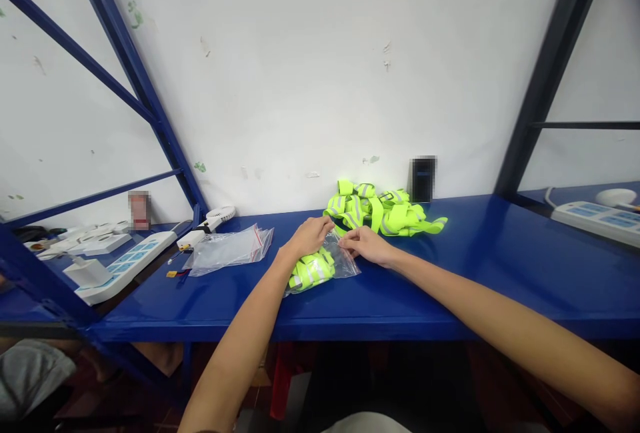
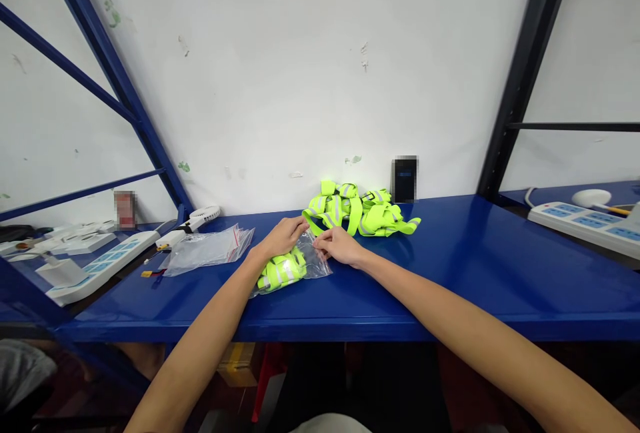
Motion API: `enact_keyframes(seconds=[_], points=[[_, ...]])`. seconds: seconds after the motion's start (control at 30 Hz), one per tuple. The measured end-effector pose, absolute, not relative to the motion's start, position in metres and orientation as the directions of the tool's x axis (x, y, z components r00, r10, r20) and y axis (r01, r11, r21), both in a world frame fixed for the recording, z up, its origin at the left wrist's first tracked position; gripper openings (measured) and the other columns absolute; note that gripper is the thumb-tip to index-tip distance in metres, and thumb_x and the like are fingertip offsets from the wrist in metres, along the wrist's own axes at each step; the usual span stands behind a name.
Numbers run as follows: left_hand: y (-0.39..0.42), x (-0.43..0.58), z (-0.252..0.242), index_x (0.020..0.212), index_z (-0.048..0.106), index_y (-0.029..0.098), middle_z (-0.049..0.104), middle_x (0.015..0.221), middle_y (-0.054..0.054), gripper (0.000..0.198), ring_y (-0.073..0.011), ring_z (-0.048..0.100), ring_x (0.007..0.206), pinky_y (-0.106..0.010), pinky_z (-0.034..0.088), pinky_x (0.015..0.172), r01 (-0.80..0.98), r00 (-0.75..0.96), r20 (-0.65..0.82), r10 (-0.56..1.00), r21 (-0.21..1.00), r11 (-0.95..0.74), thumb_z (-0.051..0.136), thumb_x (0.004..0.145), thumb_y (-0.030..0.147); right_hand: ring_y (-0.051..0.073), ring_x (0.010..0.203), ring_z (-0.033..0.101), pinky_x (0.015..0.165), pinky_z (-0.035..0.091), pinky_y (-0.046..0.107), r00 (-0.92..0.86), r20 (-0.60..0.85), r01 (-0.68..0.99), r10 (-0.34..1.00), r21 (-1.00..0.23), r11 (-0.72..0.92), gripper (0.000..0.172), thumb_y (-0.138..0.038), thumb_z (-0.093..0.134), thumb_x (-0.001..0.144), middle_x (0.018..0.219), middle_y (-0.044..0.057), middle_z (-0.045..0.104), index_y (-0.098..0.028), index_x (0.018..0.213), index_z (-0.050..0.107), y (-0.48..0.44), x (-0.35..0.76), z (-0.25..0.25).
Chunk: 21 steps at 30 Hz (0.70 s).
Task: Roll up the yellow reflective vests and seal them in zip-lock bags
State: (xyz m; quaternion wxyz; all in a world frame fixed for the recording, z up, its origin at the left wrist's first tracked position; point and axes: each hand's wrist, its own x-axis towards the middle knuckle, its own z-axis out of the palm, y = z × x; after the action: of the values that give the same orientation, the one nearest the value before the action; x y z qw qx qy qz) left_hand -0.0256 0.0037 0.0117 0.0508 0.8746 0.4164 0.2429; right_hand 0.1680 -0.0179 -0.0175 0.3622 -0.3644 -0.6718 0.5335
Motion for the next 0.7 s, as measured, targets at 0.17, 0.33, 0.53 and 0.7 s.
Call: enact_keyframes(seconds=[0.17,0.33,0.53,0.7], points=[[0.0063,-0.0283,0.0086,0.074,0.058,0.016,0.052,0.068,0.001,0.040,-0.0126,0.043,0.062,-0.026,0.030,0.058,0.603,0.533,0.312,0.786,0.512,-0.612,0.045,0.089,0.051,0.014,0.057,0.059,0.064,0.051,0.028,-0.483,0.193,0.137,0.854,-0.947,0.291,0.027,-0.037,0.064,0.079,0.061,0.001,0.063,-0.014,0.064,0.065,-0.0131,0.1689,-0.0243],[0.0112,-0.0326,0.0051,0.068,0.057,0.014,0.044,0.061,0.003,0.040,-0.0096,0.035,0.057,-0.025,0.029,0.056,0.516,0.545,0.274,0.793,0.636,-0.574,0.052,0.085,0.049,0.016,0.063,0.062,0.067,0.052,0.030,-0.477,0.169,0.135,0.863,-0.956,0.262,0.028,-0.040,0.066,0.078,0.067,0.004,0.068,-0.014,0.069,0.069,-0.0105,0.1690,-0.0251],[0.0099,-0.0319,0.0059,0.072,0.062,0.013,0.049,0.062,0.001,0.039,-0.0105,0.039,0.057,-0.025,0.032,0.056,0.532,0.546,0.283,0.789,0.611,-0.587,0.051,0.085,0.048,0.017,0.063,0.063,0.066,0.052,0.030,-0.470,0.161,0.134,0.868,-0.959,0.250,0.028,-0.041,0.066,0.077,0.065,0.003,0.068,-0.015,0.070,0.070,-0.0102,0.1683,-0.0259],[0.0098,-0.0318,0.0045,0.064,0.052,0.015,0.042,0.060,0.003,0.042,-0.0102,0.037,0.057,-0.025,0.029,0.055,0.526,0.529,0.310,0.790,0.611,-0.591,0.049,0.086,0.051,0.018,0.065,0.063,0.070,0.054,0.031,-0.456,0.149,0.102,0.877,-0.971,0.218,0.029,-0.041,0.066,0.076,0.066,0.003,0.068,-0.015,0.067,0.070,-0.0116,0.1677,-0.0253]])
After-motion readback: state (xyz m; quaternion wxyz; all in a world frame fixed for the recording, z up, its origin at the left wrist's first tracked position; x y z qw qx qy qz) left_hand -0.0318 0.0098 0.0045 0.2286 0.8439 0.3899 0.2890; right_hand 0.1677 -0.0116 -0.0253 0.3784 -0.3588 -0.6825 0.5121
